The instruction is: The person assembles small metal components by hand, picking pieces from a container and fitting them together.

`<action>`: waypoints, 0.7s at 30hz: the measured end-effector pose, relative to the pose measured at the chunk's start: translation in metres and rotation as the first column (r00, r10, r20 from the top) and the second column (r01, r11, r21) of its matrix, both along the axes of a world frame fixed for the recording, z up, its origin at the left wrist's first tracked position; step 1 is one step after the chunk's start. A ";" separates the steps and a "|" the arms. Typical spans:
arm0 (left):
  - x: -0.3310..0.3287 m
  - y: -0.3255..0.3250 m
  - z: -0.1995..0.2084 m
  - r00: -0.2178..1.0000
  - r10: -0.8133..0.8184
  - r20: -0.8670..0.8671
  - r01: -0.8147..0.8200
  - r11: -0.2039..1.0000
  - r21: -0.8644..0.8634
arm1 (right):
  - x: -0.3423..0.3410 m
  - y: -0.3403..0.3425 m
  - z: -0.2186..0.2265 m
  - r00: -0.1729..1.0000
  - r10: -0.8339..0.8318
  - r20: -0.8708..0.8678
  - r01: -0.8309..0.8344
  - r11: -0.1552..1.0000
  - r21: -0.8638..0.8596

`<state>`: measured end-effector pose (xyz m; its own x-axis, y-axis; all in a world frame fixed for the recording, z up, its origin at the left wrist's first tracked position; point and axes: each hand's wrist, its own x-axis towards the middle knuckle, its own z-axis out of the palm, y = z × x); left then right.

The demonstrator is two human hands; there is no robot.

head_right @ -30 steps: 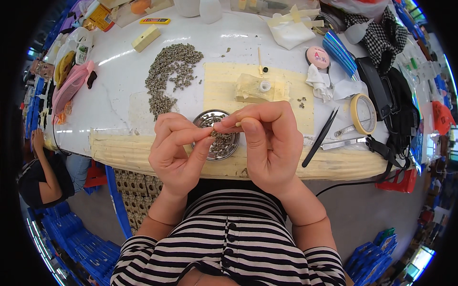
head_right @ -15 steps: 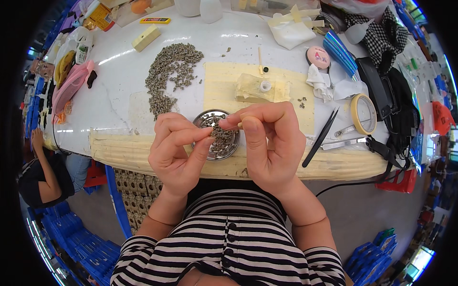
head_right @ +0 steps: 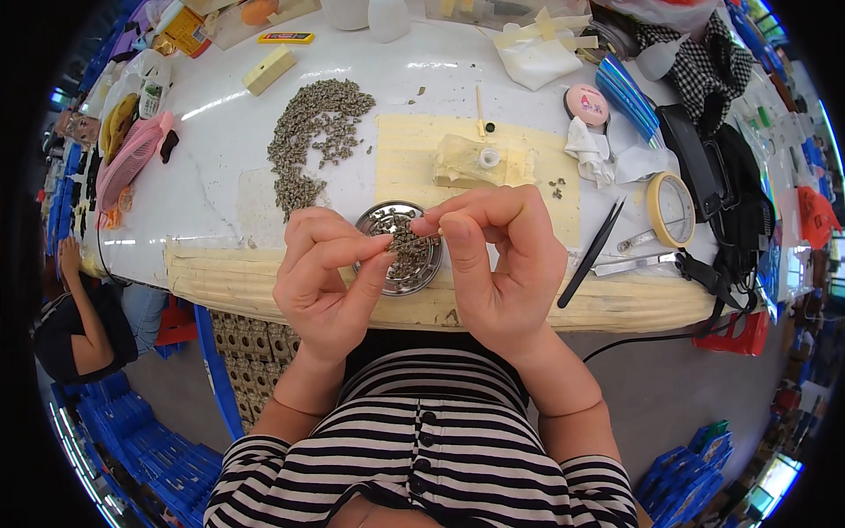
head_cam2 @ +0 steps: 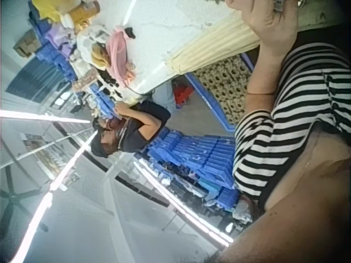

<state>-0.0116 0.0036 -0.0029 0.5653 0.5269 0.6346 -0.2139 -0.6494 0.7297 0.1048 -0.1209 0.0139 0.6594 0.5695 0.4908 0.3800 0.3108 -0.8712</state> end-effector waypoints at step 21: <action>-0.001 0.000 -0.001 1.000 -0.009 0.002 0.009 1.000 -0.017 | 0.053 -0.001 0.019 0.684 -0.440 0.582 0.548 0.836 -0.013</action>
